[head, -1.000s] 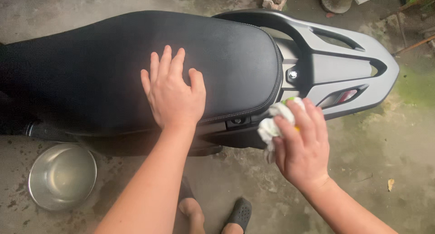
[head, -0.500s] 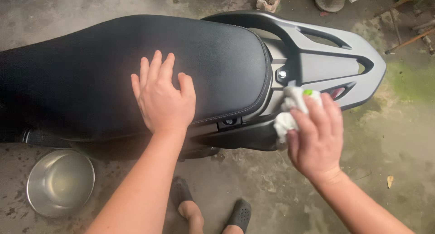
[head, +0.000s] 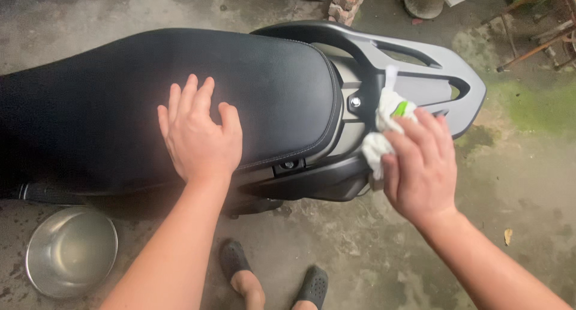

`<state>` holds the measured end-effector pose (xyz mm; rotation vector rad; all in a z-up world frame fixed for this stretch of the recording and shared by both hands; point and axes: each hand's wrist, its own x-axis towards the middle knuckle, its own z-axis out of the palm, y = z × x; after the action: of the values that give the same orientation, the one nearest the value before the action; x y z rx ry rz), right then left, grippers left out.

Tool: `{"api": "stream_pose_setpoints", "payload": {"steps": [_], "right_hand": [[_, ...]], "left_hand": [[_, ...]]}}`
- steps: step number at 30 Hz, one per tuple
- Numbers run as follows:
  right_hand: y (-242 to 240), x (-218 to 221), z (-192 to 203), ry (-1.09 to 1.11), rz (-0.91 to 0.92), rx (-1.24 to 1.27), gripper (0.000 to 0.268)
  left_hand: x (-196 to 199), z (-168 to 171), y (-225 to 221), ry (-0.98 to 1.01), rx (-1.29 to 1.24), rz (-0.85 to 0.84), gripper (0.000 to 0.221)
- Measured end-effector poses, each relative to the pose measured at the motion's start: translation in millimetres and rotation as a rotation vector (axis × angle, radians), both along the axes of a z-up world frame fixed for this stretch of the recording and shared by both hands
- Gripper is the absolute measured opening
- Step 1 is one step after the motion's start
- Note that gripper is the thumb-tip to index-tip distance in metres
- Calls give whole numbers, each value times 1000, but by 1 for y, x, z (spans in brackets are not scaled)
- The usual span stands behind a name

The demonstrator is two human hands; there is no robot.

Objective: The person wipes the front fairing, handlebars, and seat of a motorcycle using a white cloth. They move around the vehicle to clean different sections, including the dashboard area and the rear seat, while chickens and a dog are visible in the background.

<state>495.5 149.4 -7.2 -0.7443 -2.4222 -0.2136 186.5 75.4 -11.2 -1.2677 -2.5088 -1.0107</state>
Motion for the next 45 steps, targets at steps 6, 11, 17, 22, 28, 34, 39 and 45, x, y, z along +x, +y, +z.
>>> {"api": "stream_pose_setpoints", "payload": {"steps": [6, 11, 17, 22, 28, 34, 39, 45], "right_hand": [[-15, -63, 31, 37, -128, -145, 25], [-25, -34, 36, -36, 140, -219, 25], [45, 0, 37, -12, -92, -112, 28], [79, -16, 55, 23, -9, -175, 13], [22, 30, 60, -53, 87, -277, 23], [92, 32, 53, 122, -206, -474, 16], [73, 1, 69, -11, -59, -336, 27], [51, 49, 52, 4, 12, -374, 24]], "left_hand": [[1, 5, -1, 57, -17, -59, 45], [24, 19, 2, 229, -12, -481, 41], [88, 35, 43, 36, -204, -576, 61], [107, 31, 72, 129, -301, -401, 69], [106, 28, 71, 133, -196, -387, 63], [107, 31, 72, 135, -274, -375, 66], [108, 33, 72, 155, -276, -371, 67], [107, 34, 73, 165, -295, -362, 65]]}}
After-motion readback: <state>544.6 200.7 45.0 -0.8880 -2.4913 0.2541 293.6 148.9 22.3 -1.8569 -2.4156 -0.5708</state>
